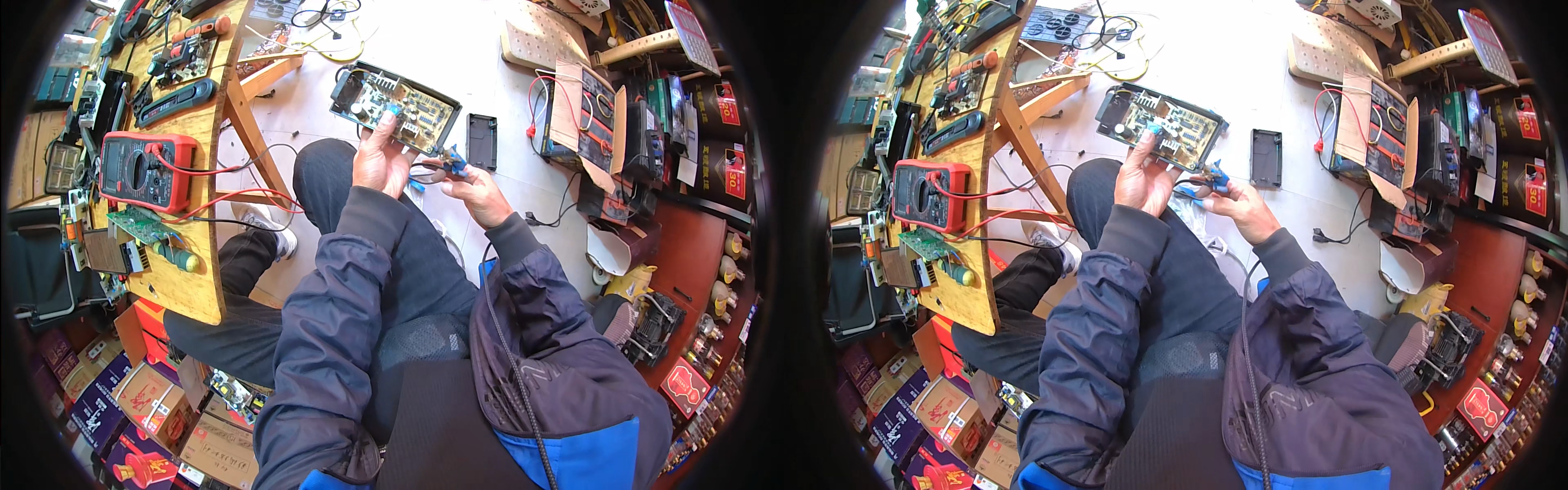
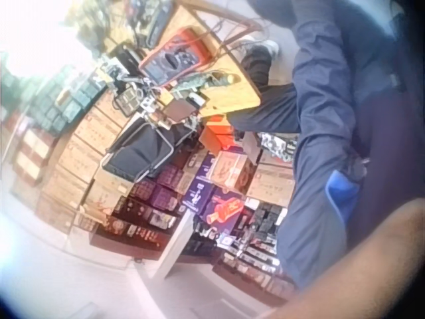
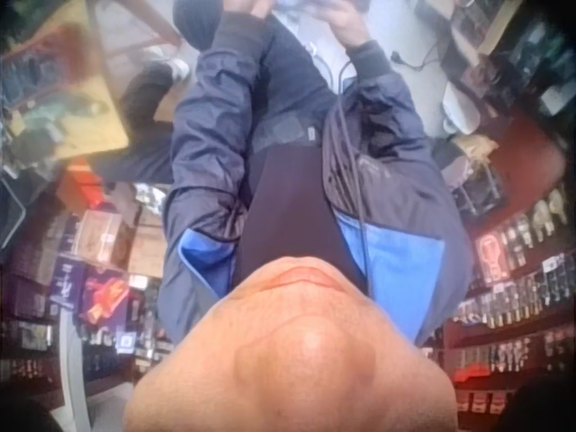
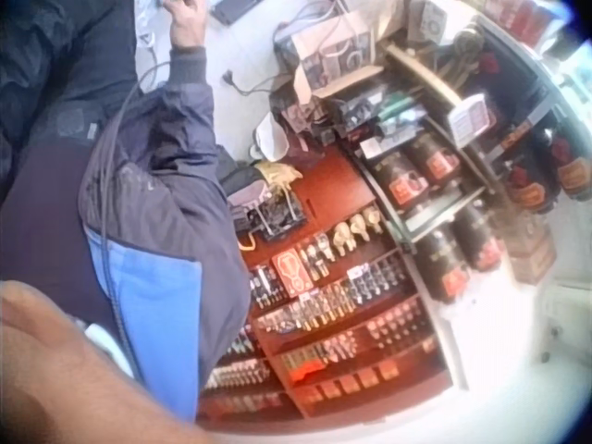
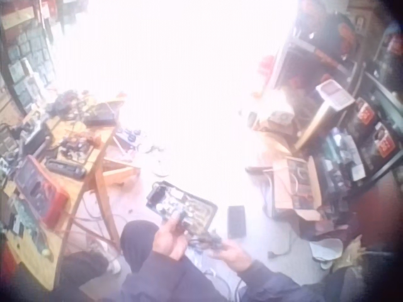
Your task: The person uses a screwdriver to remove screws from a black power adapter, opens the casing, and inspects the internal circuit board. They then use a multimeter to test the adapter's plug and internal components.
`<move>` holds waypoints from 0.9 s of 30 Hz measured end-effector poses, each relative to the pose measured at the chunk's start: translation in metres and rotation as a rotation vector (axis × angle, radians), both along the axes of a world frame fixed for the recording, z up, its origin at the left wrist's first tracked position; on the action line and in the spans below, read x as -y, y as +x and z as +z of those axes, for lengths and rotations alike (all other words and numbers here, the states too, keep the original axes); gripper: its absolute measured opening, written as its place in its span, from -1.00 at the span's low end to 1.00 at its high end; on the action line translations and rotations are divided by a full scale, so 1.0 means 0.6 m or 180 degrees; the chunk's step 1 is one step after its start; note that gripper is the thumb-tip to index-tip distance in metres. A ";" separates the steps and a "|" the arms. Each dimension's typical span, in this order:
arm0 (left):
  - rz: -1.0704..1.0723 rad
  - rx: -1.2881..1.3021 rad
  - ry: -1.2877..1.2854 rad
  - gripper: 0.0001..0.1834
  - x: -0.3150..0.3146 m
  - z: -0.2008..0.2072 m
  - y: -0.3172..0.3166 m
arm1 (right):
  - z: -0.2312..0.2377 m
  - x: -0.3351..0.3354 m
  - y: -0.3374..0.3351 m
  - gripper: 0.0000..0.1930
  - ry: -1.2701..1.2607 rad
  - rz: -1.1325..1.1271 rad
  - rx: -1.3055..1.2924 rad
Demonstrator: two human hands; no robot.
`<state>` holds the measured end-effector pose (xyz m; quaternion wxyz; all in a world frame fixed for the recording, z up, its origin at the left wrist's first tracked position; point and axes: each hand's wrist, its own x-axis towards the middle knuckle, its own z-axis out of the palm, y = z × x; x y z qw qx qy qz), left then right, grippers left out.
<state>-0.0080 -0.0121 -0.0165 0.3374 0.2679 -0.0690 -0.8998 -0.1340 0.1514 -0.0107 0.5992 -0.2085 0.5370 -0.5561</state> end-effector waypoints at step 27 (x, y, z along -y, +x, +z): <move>0.0204 0.0102 -0.0626 -0.39 -0.024 0.089 -0.010 | 0.085 0.013 -0.030 -0.74 -0.0103 -0.0901 -0.0486</move>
